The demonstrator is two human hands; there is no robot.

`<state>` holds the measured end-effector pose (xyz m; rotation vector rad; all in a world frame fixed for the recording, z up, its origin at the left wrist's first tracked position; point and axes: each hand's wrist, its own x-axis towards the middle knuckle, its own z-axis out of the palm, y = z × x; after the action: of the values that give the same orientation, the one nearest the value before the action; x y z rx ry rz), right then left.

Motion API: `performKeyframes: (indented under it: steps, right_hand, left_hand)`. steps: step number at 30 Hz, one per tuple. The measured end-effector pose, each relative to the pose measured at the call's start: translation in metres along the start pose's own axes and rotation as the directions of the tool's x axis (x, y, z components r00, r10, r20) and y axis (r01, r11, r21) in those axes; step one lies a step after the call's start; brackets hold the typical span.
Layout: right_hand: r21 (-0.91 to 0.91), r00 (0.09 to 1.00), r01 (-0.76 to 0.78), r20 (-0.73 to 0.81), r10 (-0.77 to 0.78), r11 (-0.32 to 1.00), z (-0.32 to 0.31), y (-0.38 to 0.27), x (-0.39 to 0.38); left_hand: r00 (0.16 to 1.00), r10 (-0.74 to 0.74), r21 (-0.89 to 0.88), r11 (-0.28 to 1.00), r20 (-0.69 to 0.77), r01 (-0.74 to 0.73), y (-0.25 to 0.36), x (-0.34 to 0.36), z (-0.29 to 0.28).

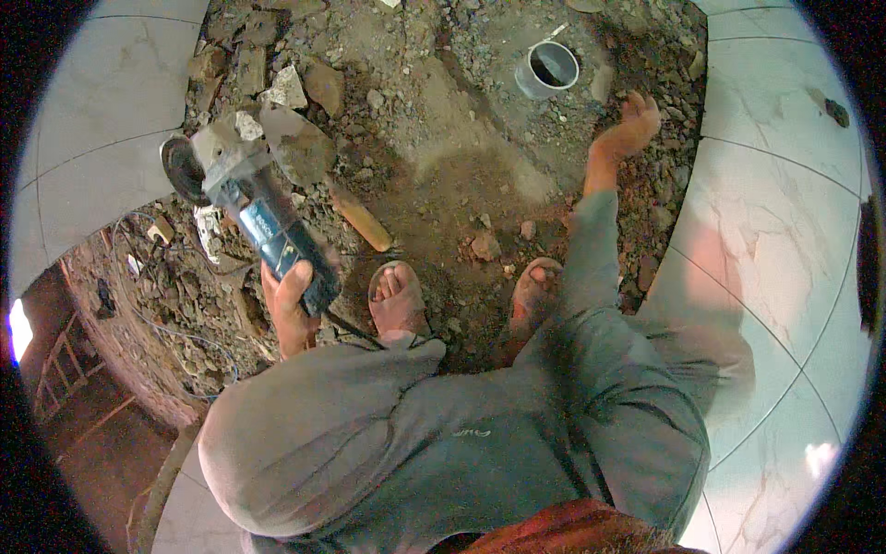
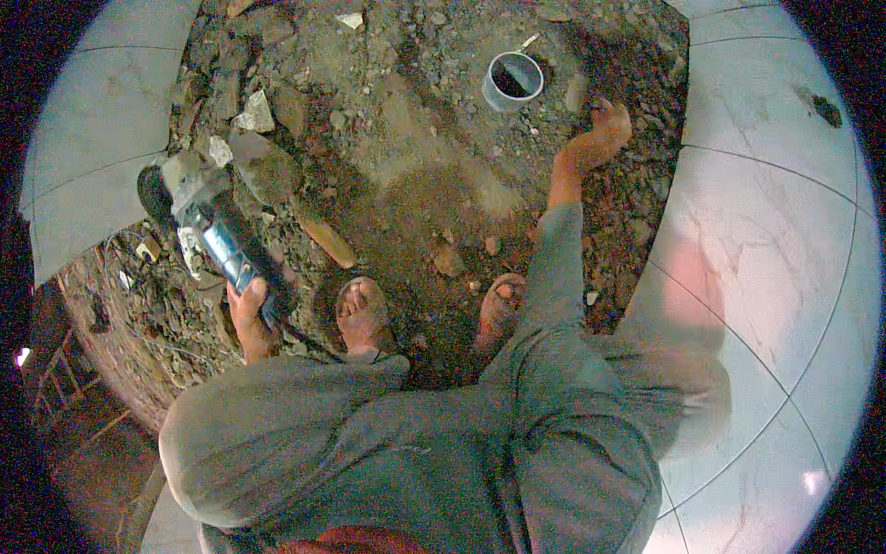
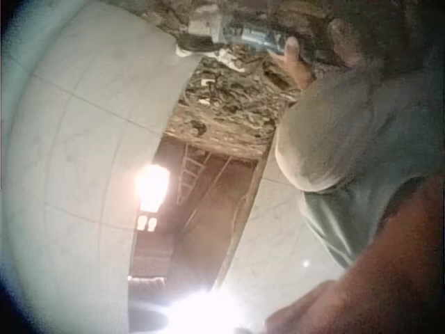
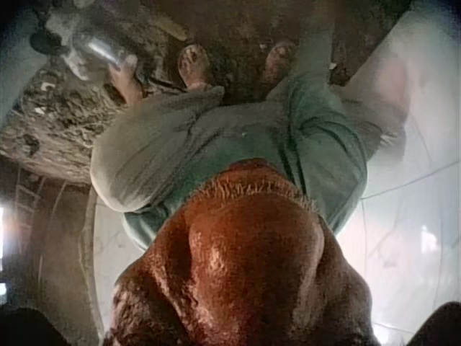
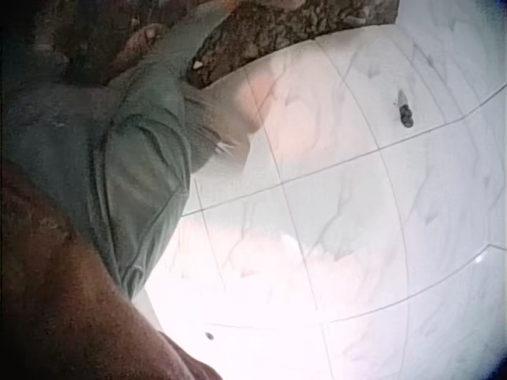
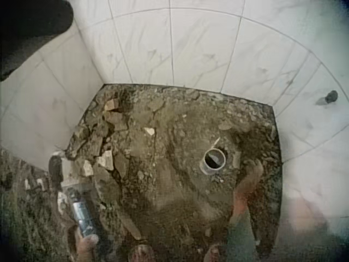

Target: The person uses an angle grinder to cut a pipe, clears rubble and debris from a floor opening with a trowel and by hand, and positions sections of PVC pipe.

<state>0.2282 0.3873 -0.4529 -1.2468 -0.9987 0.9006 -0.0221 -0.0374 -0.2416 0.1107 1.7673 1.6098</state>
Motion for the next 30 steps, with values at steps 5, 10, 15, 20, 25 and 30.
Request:
performKeyframes:
  steps: [5, 10, 15, 20, 25, 30]
  right_hand:
    - [-0.342, 0.891, 0.432, 0.304, -0.337, 0.835, 0.092, 0.066, 0.007]
    - [-0.022, 0.828, 0.022, 0.56, -0.006, 1.0, 0.085, 0.049, 0.043]
    - [-0.449, 0.727, 0.098, 0.641, 0.244, 0.888, 0.037, 0.008, 0.051]
    - [-0.318, 0.339, 0.817, 0.94, 0.045, 0.481, 0.086, 0.013, 0.08]
    - [-0.254, 0.369, 0.834, 0.917, -0.152, 0.49, 0.066, 0.075, 0.085]
    - [-0.406, 0.446, 0.706, 0.892, 0.08, 0.58, 0.072, 0.034, 0.055]
  left_hand:
    - [0.993, -0.061, 0.042, 0.997, -0.103, 0.066, -0.004, -0.002, -0.02]
    - [0.995, 0.032, -0.048, 0.998, -0.1, -0.037, 0.003, 0.015, -0.015]
    - [0.979, 0.112, -0.021, 0.993, -0.173, -0.117, 0.004, 0.029, -0.014]
    - [0.991, 0.043, -0.007, 0.999, -0.128, -0.044, -0.005, 0.027, -0.023]
    - [0.995, 0.038, 0.008, 0.999, -0.09, -0.038, -0.006, 0.023, -0.024]
    - [0.985, 0.044, 0.02, 0.999, -0.166, -0.042, -0.005, 0.016, -0.029]
